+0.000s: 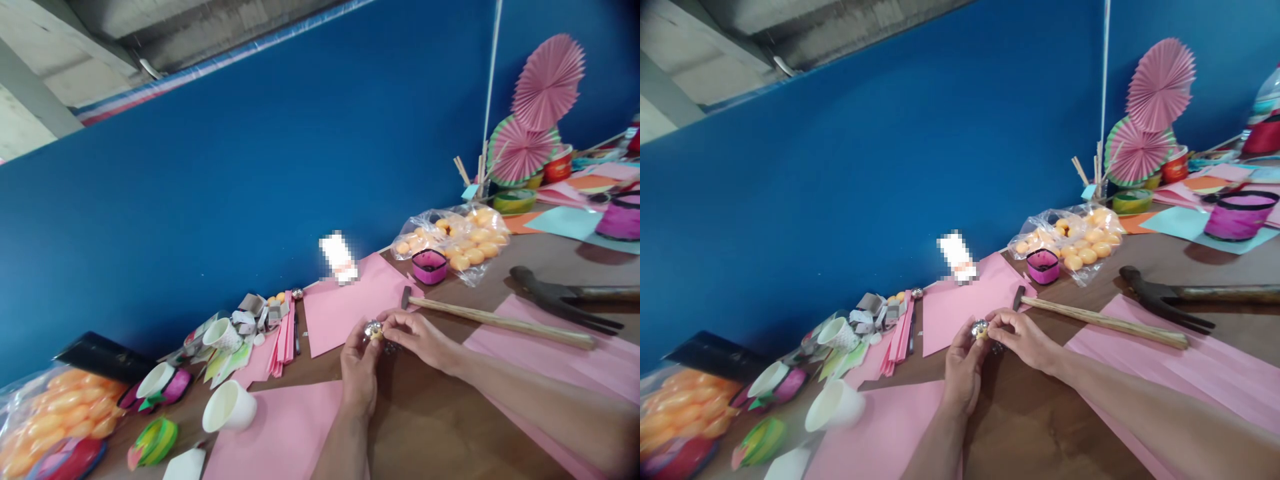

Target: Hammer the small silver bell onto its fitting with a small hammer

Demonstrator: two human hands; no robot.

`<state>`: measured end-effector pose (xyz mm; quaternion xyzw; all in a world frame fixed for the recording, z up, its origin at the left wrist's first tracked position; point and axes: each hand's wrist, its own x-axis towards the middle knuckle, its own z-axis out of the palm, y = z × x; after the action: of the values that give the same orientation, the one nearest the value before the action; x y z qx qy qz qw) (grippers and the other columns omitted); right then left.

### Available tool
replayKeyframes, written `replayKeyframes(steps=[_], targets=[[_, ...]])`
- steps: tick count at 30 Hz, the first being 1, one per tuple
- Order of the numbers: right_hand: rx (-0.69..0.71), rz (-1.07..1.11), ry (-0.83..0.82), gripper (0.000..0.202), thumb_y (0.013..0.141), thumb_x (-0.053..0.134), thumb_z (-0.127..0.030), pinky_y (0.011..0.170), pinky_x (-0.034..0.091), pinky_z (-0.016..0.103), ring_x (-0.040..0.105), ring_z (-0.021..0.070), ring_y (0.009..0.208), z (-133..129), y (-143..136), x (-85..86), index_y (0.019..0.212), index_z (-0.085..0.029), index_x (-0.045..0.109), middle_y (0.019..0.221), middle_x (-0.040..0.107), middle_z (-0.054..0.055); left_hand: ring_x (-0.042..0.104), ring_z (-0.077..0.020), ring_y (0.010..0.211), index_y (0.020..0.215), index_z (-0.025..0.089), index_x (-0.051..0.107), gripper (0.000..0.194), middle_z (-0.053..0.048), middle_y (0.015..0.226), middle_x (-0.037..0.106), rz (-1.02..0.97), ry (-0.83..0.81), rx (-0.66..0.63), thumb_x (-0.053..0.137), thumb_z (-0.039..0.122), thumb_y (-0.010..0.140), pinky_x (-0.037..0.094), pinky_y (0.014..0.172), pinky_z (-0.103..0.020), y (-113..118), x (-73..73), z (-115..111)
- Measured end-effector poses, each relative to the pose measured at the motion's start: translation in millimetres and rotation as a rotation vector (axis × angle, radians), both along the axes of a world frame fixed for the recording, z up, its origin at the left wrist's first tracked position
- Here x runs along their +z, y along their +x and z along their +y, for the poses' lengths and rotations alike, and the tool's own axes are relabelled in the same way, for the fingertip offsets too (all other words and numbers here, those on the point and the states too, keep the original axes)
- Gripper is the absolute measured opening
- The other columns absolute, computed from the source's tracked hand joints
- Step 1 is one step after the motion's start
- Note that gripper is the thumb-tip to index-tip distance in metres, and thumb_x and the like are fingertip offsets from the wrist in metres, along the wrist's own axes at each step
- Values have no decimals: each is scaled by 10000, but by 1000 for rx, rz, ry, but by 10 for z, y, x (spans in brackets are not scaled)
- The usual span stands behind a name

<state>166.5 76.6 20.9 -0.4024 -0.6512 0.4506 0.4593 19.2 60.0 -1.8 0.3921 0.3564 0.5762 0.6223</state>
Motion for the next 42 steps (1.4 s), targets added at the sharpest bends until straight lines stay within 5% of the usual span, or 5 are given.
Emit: replayKeyframes(steps=[34, 42], targets=[[31, -33, -27, 211, 779, 515, -354, 757, 432, 293, 551, 185, 856, -1, 16, -4, 723, -165, 589, 990, 592, 55, 521, -233, 1061, 1193, 170, 506, 492, -100, 1122, 600, 67, 19, 30, 636, 249, 726, 352, 953, -388, 8, 33, -2], [21, 30, -157, 243, 727, 577, -396, 712, 443, 288, 561, 176, 788, -1, 21, -10, 712, -154, 599, 878, 624, 43, 531, -236, 1049, 1176, 170, 526, 465, -104, 1109, 609, 112, 39, 31, 625, 258, 730, 361, 943, -389, 12, 33, 3]])
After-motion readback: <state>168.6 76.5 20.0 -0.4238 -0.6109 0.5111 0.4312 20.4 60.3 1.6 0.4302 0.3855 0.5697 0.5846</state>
